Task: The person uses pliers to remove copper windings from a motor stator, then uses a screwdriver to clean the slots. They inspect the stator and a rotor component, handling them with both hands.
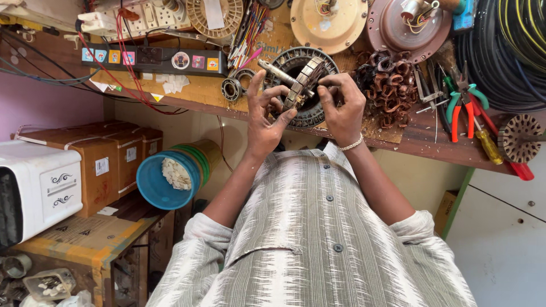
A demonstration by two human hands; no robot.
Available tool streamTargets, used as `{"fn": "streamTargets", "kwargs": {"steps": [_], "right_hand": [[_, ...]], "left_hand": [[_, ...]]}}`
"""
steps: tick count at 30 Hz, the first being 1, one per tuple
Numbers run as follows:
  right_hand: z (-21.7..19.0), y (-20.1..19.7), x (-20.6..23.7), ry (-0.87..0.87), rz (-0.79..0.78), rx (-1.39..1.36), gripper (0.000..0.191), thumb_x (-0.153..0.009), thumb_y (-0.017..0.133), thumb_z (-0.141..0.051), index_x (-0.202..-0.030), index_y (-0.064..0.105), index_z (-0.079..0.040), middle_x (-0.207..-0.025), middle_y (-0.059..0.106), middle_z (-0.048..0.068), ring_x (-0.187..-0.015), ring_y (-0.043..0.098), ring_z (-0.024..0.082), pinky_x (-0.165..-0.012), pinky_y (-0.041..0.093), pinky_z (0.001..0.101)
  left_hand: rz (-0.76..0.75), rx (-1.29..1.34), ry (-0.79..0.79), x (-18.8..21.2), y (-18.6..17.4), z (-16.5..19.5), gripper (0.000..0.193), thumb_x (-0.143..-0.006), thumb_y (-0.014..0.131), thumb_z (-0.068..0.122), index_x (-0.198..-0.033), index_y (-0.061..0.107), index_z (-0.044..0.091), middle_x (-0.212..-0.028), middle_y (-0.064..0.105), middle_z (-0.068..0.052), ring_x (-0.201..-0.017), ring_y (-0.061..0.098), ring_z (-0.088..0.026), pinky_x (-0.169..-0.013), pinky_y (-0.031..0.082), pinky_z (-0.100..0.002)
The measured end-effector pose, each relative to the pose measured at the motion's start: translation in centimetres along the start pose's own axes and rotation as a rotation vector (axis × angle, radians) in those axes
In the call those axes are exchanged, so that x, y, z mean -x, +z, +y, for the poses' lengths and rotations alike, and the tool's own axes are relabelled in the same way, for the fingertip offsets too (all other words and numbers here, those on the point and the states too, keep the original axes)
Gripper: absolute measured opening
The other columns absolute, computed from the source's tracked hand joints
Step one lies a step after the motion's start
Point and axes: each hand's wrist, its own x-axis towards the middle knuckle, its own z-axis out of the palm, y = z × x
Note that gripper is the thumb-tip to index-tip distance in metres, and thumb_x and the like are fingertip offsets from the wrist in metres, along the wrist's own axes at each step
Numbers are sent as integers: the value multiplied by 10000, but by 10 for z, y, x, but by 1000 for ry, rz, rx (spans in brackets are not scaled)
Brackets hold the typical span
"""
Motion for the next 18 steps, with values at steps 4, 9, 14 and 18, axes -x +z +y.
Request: {"fn": "streamTargets", "kwargs": {"steps": [4,9,14,18], "right_hand": [[-7,2,-3,-15,-21,0,84,-1005,701,-37,-1084,696,-9,-1013,694,71,-808,625,126,-718,518,265],[-10,1,-4,11,-23,-12,74,-1012,695,-32,-1084,700,-15,-998,688,72,-816,619,140,-719,492,270],[-8,1,-3,21,-15,-27,73,-1015,674,-36,-1083,694,-18,-1010,690,70,-849,639,139,-734,503,276],[-8,2,-2,27,-18,-32,75,-1016,676,-43,-1082,698,-15,-1013,693,78,-836,626,141,-720,494,277]], "left_hand": [[-86,-100,-52,-8,-4,12,936,-880,877,32,-1618,323,183,-1192,675,-54,-852,553,-101,-815,515,-247],[-167,-262,75,-21,-10,22,1087,-802,912,45,-1639,235,202,-1366,532,-58,-875,504,-113,-820,510,-249],[-266,-143,-44,-32,-13,9,1233,-811,915,114,-1713,79,205,-1557,620,-30,-791,472,-65,-762,478,-211],[-208,-26,-24,-32,-12,-3,1257,-817,931,123,-1704,46,219,-1449,682,-61,-756,447,-42,-733,433,-189]]}}
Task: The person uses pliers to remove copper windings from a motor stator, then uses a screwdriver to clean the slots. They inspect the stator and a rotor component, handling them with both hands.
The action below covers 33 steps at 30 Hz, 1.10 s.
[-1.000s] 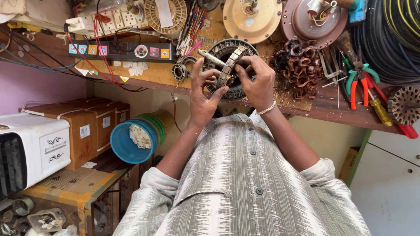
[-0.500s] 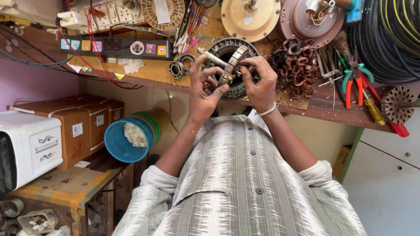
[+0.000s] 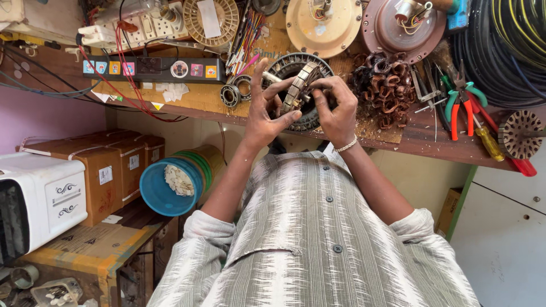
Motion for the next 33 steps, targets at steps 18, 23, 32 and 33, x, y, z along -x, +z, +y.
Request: {"fn": "streamTargets", "kwargs": {"steps": [18,23,32,33], "right_hand": [[-4,8,-7,-195,38,206,137,-949,757,6,-1072,696,0,-997,718,114,-822,704,189,-703,574,300],[16,6,-3,-42,102,162,80,-938,717,11,-999,696,-36,-902,697,66,-681,656,118,-598,549,261],[-1,1,2,-324,-48,166,289,-899,817,-82,-1139,666,-31,-1139,673,133,-957,705,254,-801,589,346],[-4,1,2,-293,-45,150,276,-910,813,-71,-1141,669,-26,-1134,683,138,-933,712,251,-783,595,337]], "left_hand": [[-93,28,-85,-5,-10,4,1202,-768,980,188,-1674,190,205,-1437,707,-93,-703,408,-34,-680,421,-185],[45,-409,349,7,5,10,1040,-777,917,125,-1605,294,224,-1489,510,-126,-1102,598,-206,-942,556,-305],[290,-94,9,27,30,32,914,-901,787,-20,-1617,248,164,-1256,692,-70,-970,717,-129,-868,611,-283],[265,-125,2,24,29,36,869,-894,798,-24,-1591,309,153,-1245,701,-68,-968,724,-134,-861,617,-289]]}}
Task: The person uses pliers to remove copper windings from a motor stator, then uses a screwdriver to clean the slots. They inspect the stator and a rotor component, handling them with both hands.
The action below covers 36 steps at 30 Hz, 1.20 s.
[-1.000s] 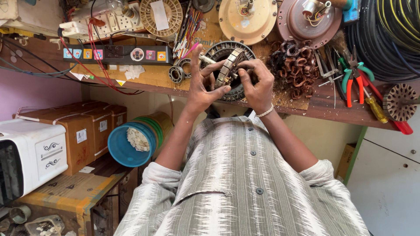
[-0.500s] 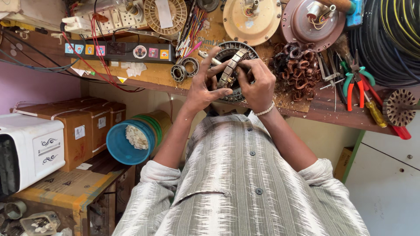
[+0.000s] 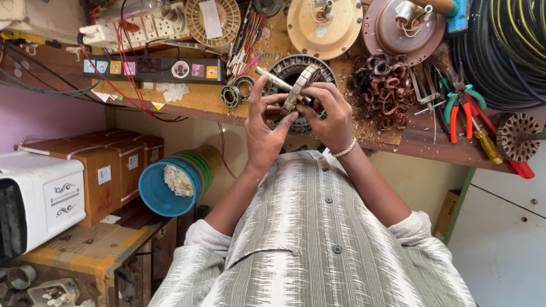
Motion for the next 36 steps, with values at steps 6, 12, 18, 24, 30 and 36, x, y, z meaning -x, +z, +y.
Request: {"fn": "streamTargets", "kwargs": {"steps": [6,12,18,24,30,36], "right_hand": [[3,2,-2,27,24,2,197,-943,794,-19,-1104,680,-16,-1088,713,133,-918,739,244,-781,611,337],[18,-4,4,50,65,-2,123,-974,758,-7,-1081,697,-8,-1054,729,112,-877,746,211,-765,611,318],[6,-15,3,141,41,127,151,-973,762,-88,-1071,705,11,-1098,705,160,-967,706,270,-796,583,359],[-10,-13,-7,142,24,16,68,-1015,695,-39,-1064,710,6,-1068,706,141,-973,712,264,-851,567,354],[-12,-12,-7,237,-1,-95,92,-1020,665,-30,-1090,713,6,-1071,711,129,-930,702,214,-805,558,310],[-10,-5,-6,210,-24,-95,99,-1019,659,-25,-1093,715,8,-1082,715,131,-939,701,211,-813,556,307]], "left_hand": [[-159,-128,43,-22,-12,16,653,-873,840,0,-1448,560,135,-1223,706,-59,-931,730,-157,-843,619,-299],[-120,-217,175,-7,-11,8,671,-883,843,57,-1456,503,140,-1316,586,-92,-1064,647,-186,-935,580,-336],[-18,-53,120,3,2,-3,759,-939,758,-19,-1560,369,176,-1296,628,-94,-1093,683,-187,-953,591,-346],[13,-3,-5,-6,9,4,933,-939,719,-55,-1665,193,201,-1266,688,-104,-1061,719,-185,-955,605,-319],[-118,81,-60,-24,-6,3,1038,-872,777,-63,-1665,162,204,-1362,595,-159,-1093,658,-198,-934,603,-332],[-91,226,-97,-23,-9,-7,1157,-876,837,16,-1673,23,219,-1285,742,-123,-1013,714,-141,-938,603,-315]]}}
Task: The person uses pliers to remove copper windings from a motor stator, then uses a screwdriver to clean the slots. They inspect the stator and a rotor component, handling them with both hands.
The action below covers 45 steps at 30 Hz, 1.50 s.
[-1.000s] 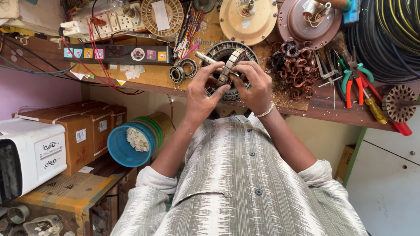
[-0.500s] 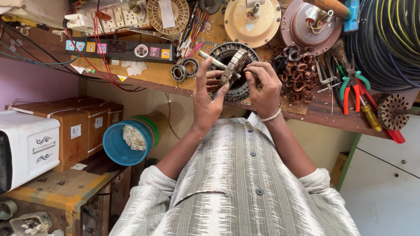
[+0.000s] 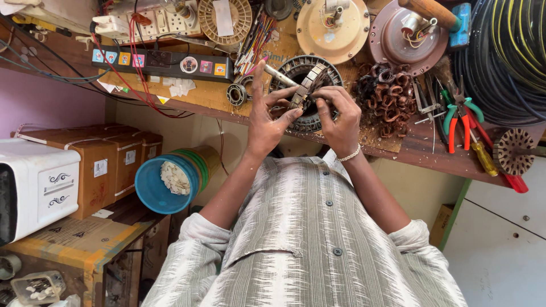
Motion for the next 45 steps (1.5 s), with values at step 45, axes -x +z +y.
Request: {"fn": "streamTargets", "kwargs": {"steps": [45], "right_hand": [[28,20,6,-216,55,201,145,-963,767,-20,-1067,672,14,-1003,724,140,-885,730,249,-774,598,353]], "left_hand": [[-125,164,49,-4,-20,-62,882,-927,894,196,-1633,369,146,-1275,621,-67,-940,516,-90,-907,469,-254]]}}
